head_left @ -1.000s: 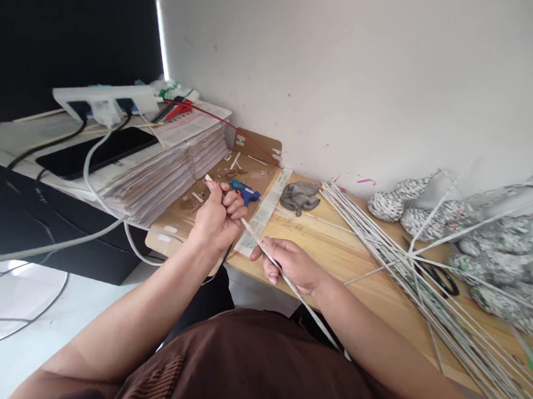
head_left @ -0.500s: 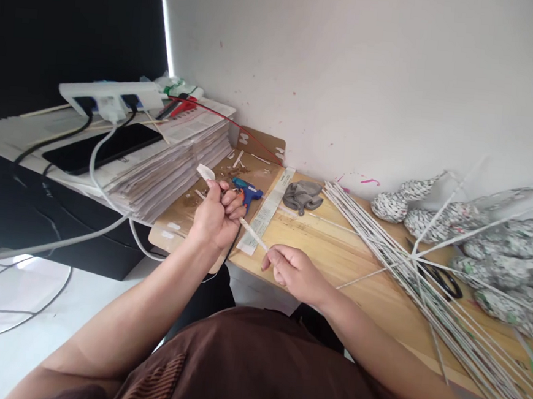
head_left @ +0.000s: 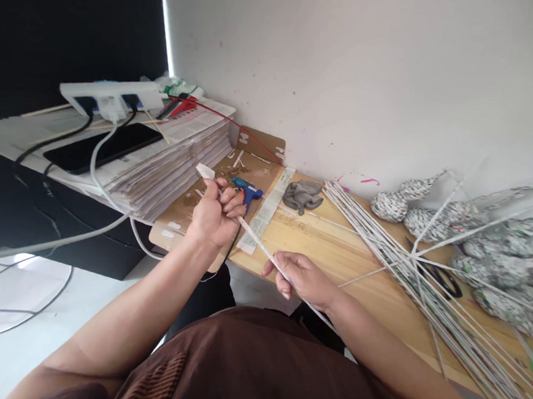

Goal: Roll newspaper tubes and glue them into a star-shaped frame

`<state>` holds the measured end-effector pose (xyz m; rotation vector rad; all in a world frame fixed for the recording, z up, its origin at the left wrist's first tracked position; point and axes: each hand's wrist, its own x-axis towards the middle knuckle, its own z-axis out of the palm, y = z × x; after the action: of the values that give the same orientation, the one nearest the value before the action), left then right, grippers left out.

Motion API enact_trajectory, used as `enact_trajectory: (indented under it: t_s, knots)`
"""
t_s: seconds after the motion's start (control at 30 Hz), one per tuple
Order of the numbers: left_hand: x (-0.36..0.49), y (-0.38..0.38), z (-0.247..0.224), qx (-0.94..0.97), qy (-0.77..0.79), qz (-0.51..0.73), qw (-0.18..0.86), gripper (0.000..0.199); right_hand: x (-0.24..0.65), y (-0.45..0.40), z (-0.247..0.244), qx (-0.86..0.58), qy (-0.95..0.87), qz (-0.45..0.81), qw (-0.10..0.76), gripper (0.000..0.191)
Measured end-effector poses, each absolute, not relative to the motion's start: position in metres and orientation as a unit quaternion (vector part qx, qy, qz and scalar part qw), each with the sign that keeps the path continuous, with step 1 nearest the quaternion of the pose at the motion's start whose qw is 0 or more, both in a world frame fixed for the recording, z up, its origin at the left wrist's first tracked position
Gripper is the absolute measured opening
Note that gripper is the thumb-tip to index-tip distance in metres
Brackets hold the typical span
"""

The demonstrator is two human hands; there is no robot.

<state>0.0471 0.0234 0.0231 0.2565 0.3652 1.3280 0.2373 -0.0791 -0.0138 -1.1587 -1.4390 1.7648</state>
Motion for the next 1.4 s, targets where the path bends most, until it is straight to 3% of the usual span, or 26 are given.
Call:
enact_trajectory:
  t_s: [0.1,0.23,0.4,0.63,0.77,1.07,1.4]
  knots:
    - [0.046,0.025,0.023,0.115,0.193,0.628,0.745,0.035,0.240,-0.085,-0.015,-0.498,-0.586,0.559,0.311,0.041]
    - [0.051,0.026,0.023,0.112,0.215,0.644,0.726,0.035,0.241,-0.087,-0.017,-0.426,-0.527,0.690,0.254,0.043]
    - [0.064,0.016,0.029,0.111,0.198,0.619,0.752,0.037,0.229,-0.066,-0.009,-0.379,-0.466,0.746,0.287,0.049]
    - [0.069,0.000,0.034,0.135,0.134,0.576,0.795,0.035,0.209,-0.042,-0.001,-0.276,-0.304,0.862,0.296,0.031]
    - [0.066,0.001,0.031,0.141,0.119,0.573,0.798,0.033,0.203,-0.045,-0.002,-0.288,-0.312,0.841,0.336,0.026]
    - [0.070,0.002,0.029,0.176,0.142,0.585,0.779,0.034,0.200,-0.039,0.008,-0.360,-0.443,0.741,0.353,0.038]
    - [0.069,-0.001,0.030,0.170,0.146,0.574,0.788,0.036,0.201,-0.033,0.000,-0.361,-0.396,0.777,0.330,0.039]
